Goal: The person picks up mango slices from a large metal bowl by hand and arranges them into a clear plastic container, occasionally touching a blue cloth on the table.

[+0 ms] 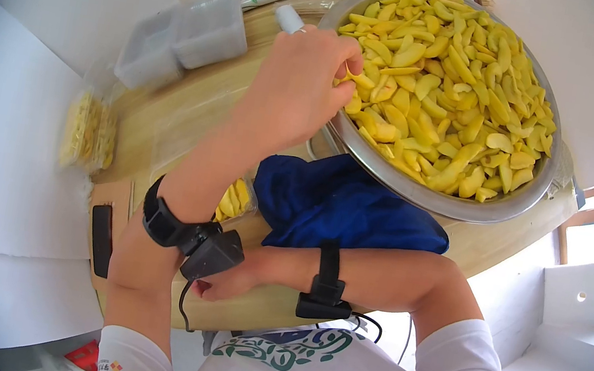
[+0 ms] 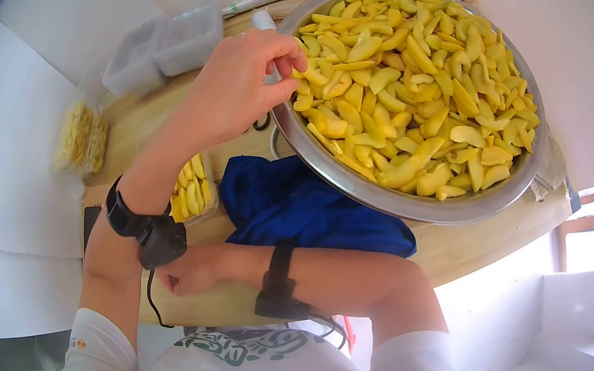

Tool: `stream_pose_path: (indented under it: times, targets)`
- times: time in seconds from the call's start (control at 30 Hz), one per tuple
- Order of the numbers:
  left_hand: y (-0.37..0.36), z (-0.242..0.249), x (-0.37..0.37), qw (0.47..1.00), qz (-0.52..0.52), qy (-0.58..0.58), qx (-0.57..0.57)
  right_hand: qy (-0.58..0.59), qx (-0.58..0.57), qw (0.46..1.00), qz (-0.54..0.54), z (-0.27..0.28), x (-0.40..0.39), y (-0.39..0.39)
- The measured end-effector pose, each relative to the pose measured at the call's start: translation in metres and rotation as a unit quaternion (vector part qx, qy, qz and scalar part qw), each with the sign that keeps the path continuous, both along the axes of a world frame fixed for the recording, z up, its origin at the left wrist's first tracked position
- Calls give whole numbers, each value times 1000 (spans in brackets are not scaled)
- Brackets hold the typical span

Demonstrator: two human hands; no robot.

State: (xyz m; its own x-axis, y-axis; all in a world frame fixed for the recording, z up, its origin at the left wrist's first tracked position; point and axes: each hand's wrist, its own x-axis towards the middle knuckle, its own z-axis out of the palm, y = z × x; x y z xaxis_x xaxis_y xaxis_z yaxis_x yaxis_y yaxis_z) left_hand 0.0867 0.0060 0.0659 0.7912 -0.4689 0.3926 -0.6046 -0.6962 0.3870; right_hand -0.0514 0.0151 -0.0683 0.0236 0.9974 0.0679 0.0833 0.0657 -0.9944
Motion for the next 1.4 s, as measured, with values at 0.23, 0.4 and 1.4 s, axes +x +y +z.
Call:
stream_pose_path:
  times: [0.23, 0.4, 1.4]
  targets:
    - [-21, -1, 2, 997, -26, 29, 73, -65, -32, 997, 14, -13, -3, 10]
    - [-30, -7, 1, 993, 1, -13, 119, -35, 52, 998, -12, -29, -7, 9]
    - [-26, -11, 7, 996, 15, -26, 90, -81, 10, 997, -11, -25, -7, 13]
